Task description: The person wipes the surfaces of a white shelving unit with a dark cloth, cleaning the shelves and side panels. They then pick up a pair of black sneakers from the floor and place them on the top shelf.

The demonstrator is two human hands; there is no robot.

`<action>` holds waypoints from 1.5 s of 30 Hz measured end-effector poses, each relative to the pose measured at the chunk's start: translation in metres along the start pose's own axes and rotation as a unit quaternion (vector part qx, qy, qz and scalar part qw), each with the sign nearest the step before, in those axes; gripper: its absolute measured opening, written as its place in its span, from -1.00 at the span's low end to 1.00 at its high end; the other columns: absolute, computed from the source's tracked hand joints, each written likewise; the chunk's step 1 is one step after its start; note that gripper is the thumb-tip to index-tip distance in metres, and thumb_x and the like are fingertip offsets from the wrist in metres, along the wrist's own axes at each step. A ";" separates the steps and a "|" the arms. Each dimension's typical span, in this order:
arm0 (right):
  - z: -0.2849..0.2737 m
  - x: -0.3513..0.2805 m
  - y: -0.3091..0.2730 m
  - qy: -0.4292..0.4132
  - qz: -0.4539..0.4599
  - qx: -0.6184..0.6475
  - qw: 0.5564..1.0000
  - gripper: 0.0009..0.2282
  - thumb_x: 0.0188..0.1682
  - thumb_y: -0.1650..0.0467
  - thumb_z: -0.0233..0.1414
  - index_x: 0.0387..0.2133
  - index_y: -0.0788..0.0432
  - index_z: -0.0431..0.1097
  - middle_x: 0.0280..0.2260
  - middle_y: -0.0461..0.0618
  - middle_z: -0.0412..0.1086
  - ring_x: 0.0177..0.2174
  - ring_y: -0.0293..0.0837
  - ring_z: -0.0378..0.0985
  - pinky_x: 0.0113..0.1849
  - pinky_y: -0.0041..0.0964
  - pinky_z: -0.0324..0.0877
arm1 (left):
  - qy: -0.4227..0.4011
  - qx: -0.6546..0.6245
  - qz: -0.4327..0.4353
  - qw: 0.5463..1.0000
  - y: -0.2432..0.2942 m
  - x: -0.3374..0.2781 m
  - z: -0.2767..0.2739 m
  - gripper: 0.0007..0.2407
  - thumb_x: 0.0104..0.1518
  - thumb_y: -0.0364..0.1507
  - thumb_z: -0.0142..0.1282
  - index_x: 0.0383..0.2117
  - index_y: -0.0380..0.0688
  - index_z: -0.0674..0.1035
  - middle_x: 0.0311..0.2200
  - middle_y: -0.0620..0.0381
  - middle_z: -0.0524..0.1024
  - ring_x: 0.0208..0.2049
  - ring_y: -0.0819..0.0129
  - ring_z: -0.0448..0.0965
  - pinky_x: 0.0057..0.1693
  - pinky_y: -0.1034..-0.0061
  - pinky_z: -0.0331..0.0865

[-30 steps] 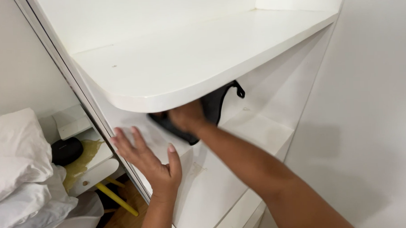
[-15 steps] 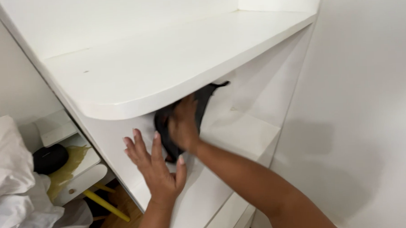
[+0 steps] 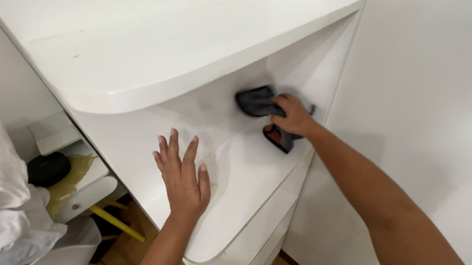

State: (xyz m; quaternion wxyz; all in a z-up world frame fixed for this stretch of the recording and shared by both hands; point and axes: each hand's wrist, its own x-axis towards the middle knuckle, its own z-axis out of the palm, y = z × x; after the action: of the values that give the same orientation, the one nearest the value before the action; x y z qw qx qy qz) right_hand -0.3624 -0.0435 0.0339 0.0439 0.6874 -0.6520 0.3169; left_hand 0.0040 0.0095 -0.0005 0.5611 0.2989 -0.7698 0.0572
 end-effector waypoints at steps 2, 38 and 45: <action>0.021 -0.002 0.039 -0.053 0.015 0.047 0.997 -0.44 -0.04 0.21 0.08 0.21 0.21 0.22 0.23 0.26 0.12 0.18 0.24 0.15 0.16 0.06 0.12 | 0.002 -0.007 -0.018 1.000 0.004 0.001 -0.005 -0.60 0.27 -0.51 -0.08 0.27 -0.14 0.39 0.46 -0.23 0.00 0.51 -0.24 -0.18 0.48 -0.25 -0.31; 0.057 -0.138 -0.022 0.182 -0.089 0.016 0.979 -0.78 -0.23 0.35 0.19 -0.33 0.18 0.50 -0.28 0.10 0.50 -0.20 0.17 0.47 0.00 0.12 0.28 | -0.409 -0.083 -0.251 0.874 0.077 -0.032 -0.009 -0.43 0.25 -0.09 -0.12 0.39 0.03 0.16 0.41 -0.20 0.01 0.41 -0.10 -0.05 0.38 0.10 -0.07; 0.079 -0.221 -0.170 0.082 -0.238 0.098 0.963 -0.63 -0.10 0.22 0.18 -0.08 0.18 0.46 -0.06 0.16 0.43 0.04 0.20 0.39 0.16 0.28 0.14 | -0.182 -0.091 -0.191 0.960 0.073 -0.023 -0.001 -0.63 0.30 -0.34 -0.09 0.23 -0.14 0.41 0.28 -0.26 0.28 0.42 -0.27 0.00 0.42 0.00 -0.12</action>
State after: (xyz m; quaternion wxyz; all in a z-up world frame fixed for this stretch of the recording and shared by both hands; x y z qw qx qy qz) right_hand -0.1644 0.1359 -0.0776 0.1038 0.7952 -0.4301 0.4146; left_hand -0.0289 0.0783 -0.0022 0.4367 0.3936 -0.7893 -0.1770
